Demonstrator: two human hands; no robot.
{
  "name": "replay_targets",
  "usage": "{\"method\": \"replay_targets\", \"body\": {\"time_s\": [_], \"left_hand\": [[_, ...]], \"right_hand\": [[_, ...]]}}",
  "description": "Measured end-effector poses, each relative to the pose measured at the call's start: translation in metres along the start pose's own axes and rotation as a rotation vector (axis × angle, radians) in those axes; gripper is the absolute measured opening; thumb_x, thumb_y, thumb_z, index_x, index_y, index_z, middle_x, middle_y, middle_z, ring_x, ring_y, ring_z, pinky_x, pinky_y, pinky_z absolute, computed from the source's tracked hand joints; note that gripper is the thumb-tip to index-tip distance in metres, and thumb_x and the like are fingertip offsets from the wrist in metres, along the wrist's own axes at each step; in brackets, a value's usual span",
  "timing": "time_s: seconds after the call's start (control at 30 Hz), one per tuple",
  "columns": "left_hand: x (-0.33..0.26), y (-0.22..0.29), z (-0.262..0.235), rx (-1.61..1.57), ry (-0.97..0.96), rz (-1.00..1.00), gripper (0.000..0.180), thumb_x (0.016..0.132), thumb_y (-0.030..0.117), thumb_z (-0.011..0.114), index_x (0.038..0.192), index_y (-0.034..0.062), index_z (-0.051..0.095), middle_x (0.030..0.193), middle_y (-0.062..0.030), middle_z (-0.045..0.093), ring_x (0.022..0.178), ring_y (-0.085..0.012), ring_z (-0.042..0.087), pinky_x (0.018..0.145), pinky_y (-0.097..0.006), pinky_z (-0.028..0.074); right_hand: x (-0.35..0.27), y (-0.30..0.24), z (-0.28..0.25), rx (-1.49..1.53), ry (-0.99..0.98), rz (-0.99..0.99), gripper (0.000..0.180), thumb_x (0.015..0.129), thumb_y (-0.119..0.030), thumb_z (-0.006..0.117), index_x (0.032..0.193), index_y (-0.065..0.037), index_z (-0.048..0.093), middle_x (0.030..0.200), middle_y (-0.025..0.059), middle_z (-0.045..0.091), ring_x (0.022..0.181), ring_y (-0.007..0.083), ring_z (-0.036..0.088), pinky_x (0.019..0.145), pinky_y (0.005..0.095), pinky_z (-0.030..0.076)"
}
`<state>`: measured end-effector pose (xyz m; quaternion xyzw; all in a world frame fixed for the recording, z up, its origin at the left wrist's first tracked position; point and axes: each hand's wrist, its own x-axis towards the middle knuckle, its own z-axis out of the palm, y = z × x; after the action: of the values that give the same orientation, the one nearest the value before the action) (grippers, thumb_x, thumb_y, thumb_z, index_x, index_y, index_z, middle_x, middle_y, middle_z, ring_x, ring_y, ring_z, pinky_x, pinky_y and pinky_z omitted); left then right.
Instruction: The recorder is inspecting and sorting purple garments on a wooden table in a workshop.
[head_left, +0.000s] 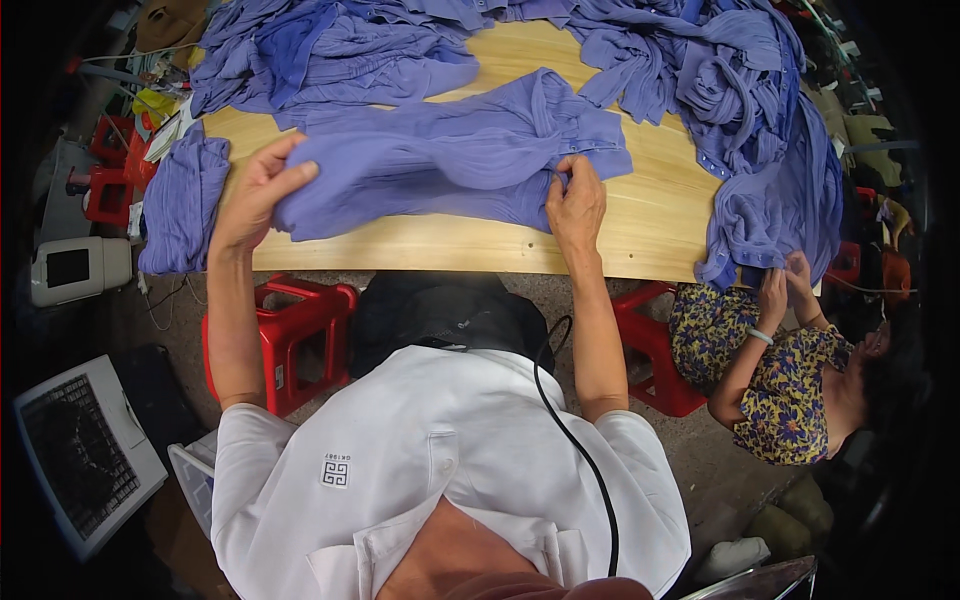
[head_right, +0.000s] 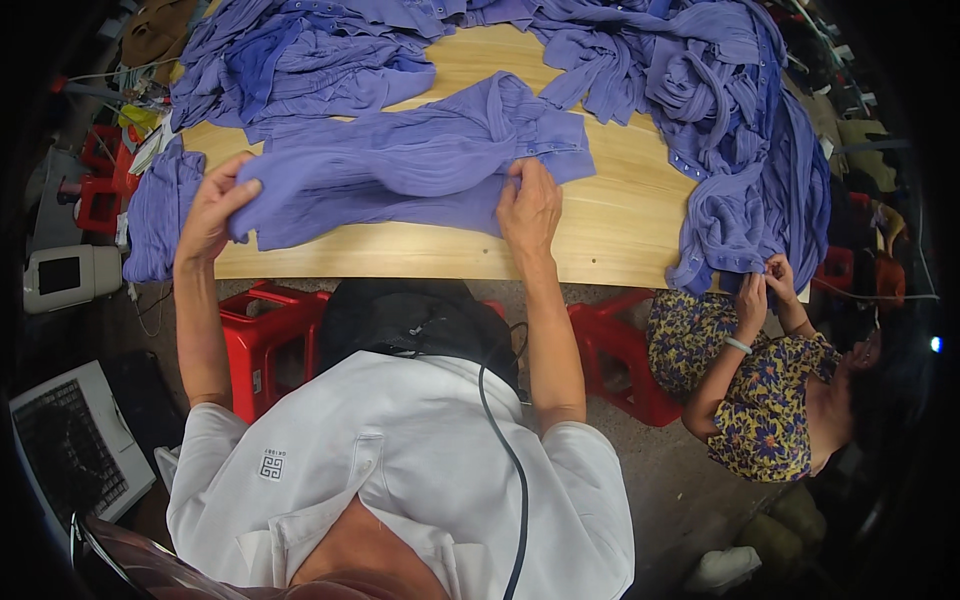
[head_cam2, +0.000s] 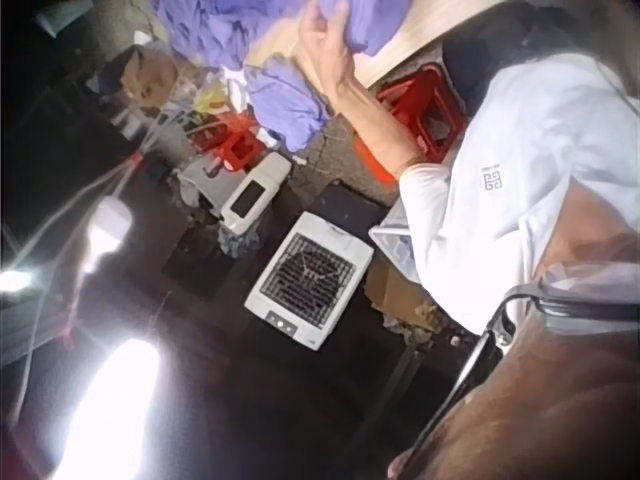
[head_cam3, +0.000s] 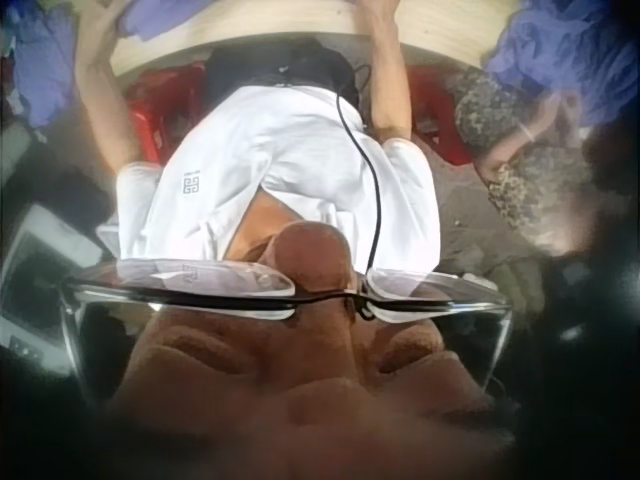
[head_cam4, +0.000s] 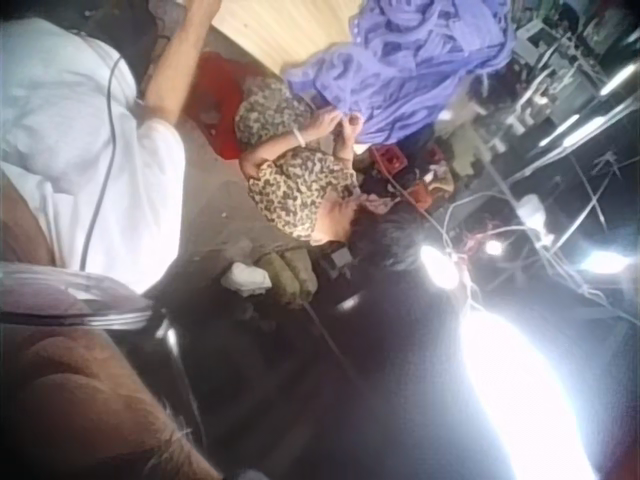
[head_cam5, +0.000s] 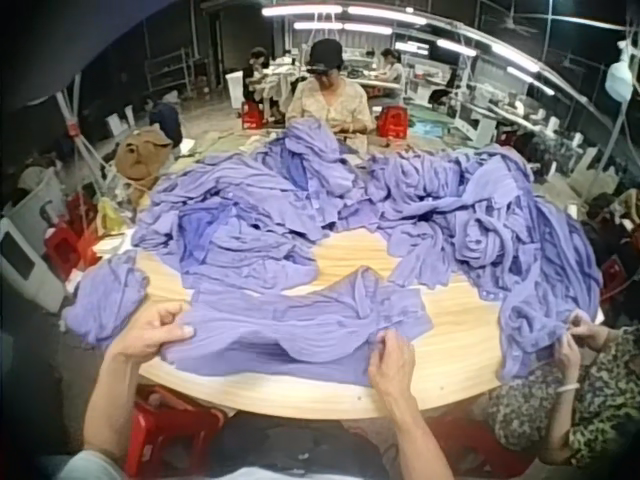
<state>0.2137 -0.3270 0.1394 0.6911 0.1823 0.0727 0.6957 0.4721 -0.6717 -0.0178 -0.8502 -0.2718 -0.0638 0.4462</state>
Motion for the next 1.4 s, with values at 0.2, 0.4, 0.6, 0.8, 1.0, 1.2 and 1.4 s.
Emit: {"method": "replay_targets", "body": {"time_s": [0.2, 0.4, 0.6, 0.8, 1.0, 1.2, 1.4], "left_hand": [[0.013, -0.008, 0.003, 0.076, -0.194, -0.049, 0.017, 0.103, 0.010, 0.077, 0.118, 0.0036, 0.070, 0.111, 0.0060, 0.069, 0.100, -0.0015, 0.062, 0.091, -0.021, 0.050], [0.014, 0.024, -0.001, 0.191, -0.233, -0.011, 0.023, 0.100, 0.009, 0.079, 0.120, -0.0004, 0.072, 0.110, 0.0029, 0.070, 0.100, -0.0029, 0.063, 0.089, -0.021, 0.051], [0.044, -0.051, -0.063, 0.473, -0.091, -0.008, 0.033, 0.093, 0.013, 0.087, 0.120, -0.0009, 0.074, 0.111, -0.0024, 0.073, 0.106, -0.0109, 0.064, 0.095, -0.028, 0.051], [0.047, -0.135, -0.080, 0.427, 0.191, -0.045, 0.038, 0.088, 0.015, 0.092, 0.120, 0.0028, 0.076, 0.107, -0.0027, 0.071, 0.105, -0.0152, 0.064, 0.093, -0.031, 0.051], [0.016, -0.125, 0.007, 1.113, 0.710, 0.511, 0.043, 0.086, 0.032, 0.090, 0.114, 0.0078, 0.069, 0.114, -0.0145, 0.066, 0.110, -0.0379, 0.064, 0.097, -0.047, 0.049], [-0.016, -0.149, 0.023, 1.310, 0.240, 0.481, 0.020, 0.093, 0.010, 0.070, 0.113, 0.0051, 0.071, 0.107, -0.0111, 0.064, 0.101, -0.0317, 0.063, 0.090, -0.044, 0.052], [-0.050, -0.152, -0.016, 1.343, 0.049, 0.472, 0.017, 0.093, 0.008, 0.060, 0.110, 0.0084, 0.065, 0.103, -0.0112, 0.060, 0.102, -0.0340, 0.064, 0.089, -0.045, 0.051]], "right_hand": [[0.019, -0.032, 0.004, -0.362, -0.036, -0.354, 0.041, 0.081, -0.001, 0.074, 0.121, -0.012, 0.071, 0.104, 0.0081, 0.070, 0.107, 0.0296, 0.066, 0.094, 0.0468, 0.045], [0.030, -0.019, 0.007, 0.038, -0.056, -0.142, 0.030, 0.082, 0.006, 0.066, 0.108, -0.007, 0.070, 0.100, 0.0142, 0.066, 0.094, 0.0360, 0.067, 0.081, 0.0471, 0.052], [0.030, 0.004, 0.001, -0.221, 0.213, -0.236, 0.027, 0.074, 0.013, 0.059, 0.094, -0.005, 0.061, 0.094, 0.0153, 0.058, 0.090, 0.0407, 0.062, 0.079, 0.0519, 0.049], [0.027, 0.020, 0.002, -0.314, 0.055, -0.188, 0.027, 0.073, 0.010, 0.065, 0.095, -0.006, 0.062, 0.098, 0.0131, 0.061, 0.094, 0.0383, 0.062, 0.082, 0.0505, 0.048], [0.035, -0.032, -0.003, -0.400, -0.019, -0.493, 0.034, 0.079, 0.002, 0.074, 0.112, -0.009, 0.071, 0.109, 0.0100, 0.065, 0.105, 0.0330, 0.062, 0.089, 0.0479, 0.046], [0.042, -0.006, 0.006, -0.389, -0.089, -0.491, 0.031, 0.082, 0.003, 0.072, 0.110, -0.010, 0.072, 0.105, 0.0084, 0.066, 0.101, 0.0310, 0.064, 0.087, 0.0443, 0.046], [0.044, 0.009, 0.002, -0.430, 0.021, -0.462, 0.030, 0.081, 0.006, 0.069, 0.105, -0.010, 0.074, 0.104, 0.0078, 0.067, 0.100, 0.0308, 0.065, 0.085, 0.0451, 0.046]]}}
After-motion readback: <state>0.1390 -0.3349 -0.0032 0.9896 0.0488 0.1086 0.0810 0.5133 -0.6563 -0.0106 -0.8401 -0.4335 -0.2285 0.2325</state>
